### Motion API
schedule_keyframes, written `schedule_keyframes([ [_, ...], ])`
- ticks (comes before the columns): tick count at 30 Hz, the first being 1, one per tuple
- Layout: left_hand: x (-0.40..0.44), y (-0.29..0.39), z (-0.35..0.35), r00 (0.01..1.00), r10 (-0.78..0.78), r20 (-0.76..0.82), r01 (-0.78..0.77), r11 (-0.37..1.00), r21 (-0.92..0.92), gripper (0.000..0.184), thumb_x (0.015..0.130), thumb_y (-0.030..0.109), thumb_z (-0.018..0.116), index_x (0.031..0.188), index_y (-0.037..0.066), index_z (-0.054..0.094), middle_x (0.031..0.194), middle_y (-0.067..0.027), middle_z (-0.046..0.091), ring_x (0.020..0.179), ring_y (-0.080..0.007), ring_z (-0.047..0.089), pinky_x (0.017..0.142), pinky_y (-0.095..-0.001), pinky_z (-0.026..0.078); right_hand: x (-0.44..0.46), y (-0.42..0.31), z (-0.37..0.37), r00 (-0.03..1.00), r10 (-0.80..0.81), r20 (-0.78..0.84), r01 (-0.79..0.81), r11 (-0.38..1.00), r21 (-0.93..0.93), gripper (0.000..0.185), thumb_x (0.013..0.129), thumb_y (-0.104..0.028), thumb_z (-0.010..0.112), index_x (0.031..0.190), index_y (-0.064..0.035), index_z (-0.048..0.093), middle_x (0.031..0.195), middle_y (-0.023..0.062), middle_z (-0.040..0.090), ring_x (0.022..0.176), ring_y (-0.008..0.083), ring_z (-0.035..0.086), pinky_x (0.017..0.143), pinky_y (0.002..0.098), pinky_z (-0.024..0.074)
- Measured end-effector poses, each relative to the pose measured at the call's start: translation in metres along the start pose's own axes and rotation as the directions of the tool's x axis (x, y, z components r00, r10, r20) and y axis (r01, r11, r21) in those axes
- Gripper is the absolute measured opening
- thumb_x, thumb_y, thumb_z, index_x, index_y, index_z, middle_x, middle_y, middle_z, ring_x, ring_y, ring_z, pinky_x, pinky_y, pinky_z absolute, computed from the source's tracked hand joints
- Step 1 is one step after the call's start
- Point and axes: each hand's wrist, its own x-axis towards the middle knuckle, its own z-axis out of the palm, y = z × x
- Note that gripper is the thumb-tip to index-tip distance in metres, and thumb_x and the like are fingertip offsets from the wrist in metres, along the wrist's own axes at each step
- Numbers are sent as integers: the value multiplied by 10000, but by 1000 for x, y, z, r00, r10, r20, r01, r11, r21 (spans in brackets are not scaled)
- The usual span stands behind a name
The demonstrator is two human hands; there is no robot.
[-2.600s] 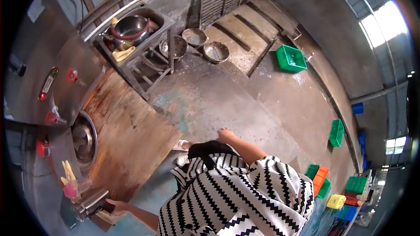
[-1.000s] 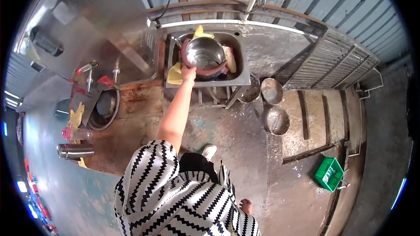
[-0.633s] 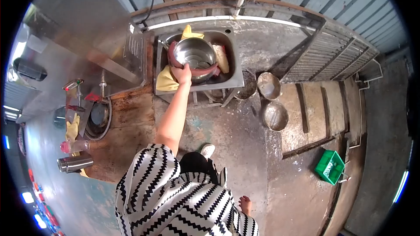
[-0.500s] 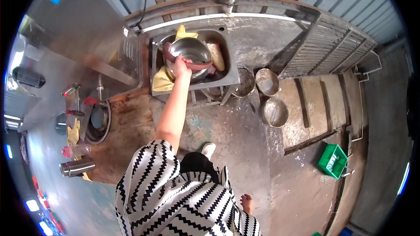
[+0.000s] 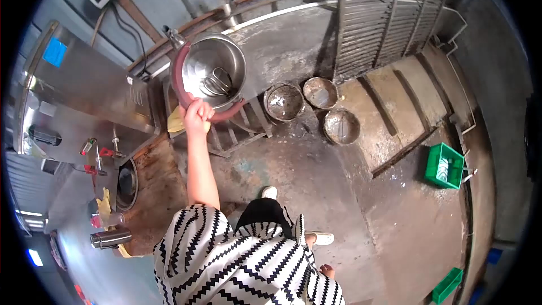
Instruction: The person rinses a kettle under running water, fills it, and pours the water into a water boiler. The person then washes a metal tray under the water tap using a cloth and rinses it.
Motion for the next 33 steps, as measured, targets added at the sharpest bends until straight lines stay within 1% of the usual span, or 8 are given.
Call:
schedule_keyframes([
  [7, -159, -43, 152, 925, -111, 364, 102, 994, 43, 119, 772, 42, 444, 860, 103, 392, 439, 29, 299, 303, -74, 262, 324, -230, 257, 138, 219, -72, 972, -211, -105, 207, 977, -45, 279, 759, -154, 576, 970, 28, 585, 819, 165, 628, 655, 217, 605, 560, 306, 466],
  [9, -202, -73, 189, 835, -220, 504, 281, 959, -48, 131, 768, 49, 449, 869, 96, 380, 433, 34, 296, 295, -64, 254, 302, -216, 244, 56, 157, -136, 998, 65, -27, -49, 918, 395, 266, 764, -122, 567, 993, 13, 554, 780, 120, 618, 597, 194, 593, 461, 302, 453],
  [15, -307, -186, 316, 578, -487, 655, 635, 772, 13, 136, 767, 28, 450, 870, 82, 380, 431, 28, 317, 289, -65, 268, 300, -221, 251, 75, 241, -276, 963, 180, -202, -62, 873, 484, 246, 754, -82, 569, 979, 12, 537, 738, 89, 596, 559, 166, 572, 426, 285, 446],
  [21, -384, -310, 440, 371, -658, 655, 682, 672, 289, 127, 765, 35, 463, 868, 77, 402, 437, 26, 311, 298, -63, 275, 315, -218, 258, 93, 282, -365, 894, 279, -351, -58, 848, 527, 230, 784, -131, 534, 992, -33, 520, 764, 52, 590, 581, 143, 558, 446, 277, 429],
  [25, -479, -306, 558, 412, -738, 534, 619, 657, 430, 93, 764, 36, 501, 813, 87, 441, 464, 19, 347, 318, -65, 301, 322, -219, 267, 0, 304, -420, 885, 333, -327, -36, 747, 664, 225, 793, -131, 531, 997, -37, 514, 767, 50, 592, 566, 137, 550, 444, 280, 428],
  [31, -575, -395, 647, 481, -852, 205, 601, 491, 631, 122, 757, 79, 557, 776, 104, 439, 500, 22, 363, 362, -75, 334, 341, -227, 286, -79, 314, -483, 846, 533, -7, -319, 517, 794, 129, 802, -89, 529, 910, -35, 483, 602, 50, 509, 424, 130, 444, 338, 262, 335],
  [32, -589, -402, 648, 477, -857, 195, 600, 479, 641, 122, 757, 79, 557, 776, 104, 439, 500, 22, 363, 362, -75, 334, 341, -227, 286, -88, 324, -492, 861, 486, 151, -300, 244, 922, 93, 800, -73, 514, 869, -26, 471, 576, 40, 482, 411, 128, 419, 336, 263, 315],
  [33, -605, -421, 660, 485, -858, 170, 591, 465, 659, 122, 756, 79, 557, 773, 103, 438, 504, 19, 365, 367, -76, 337, 343, -228, 287, -83, 341, -506, 855, 493, 164, -311, 234, 921, 93, 800, -73, 514, 869, -26, 471, 576, 40, 482, 411, 128, 419, 336, 263, 315],
])
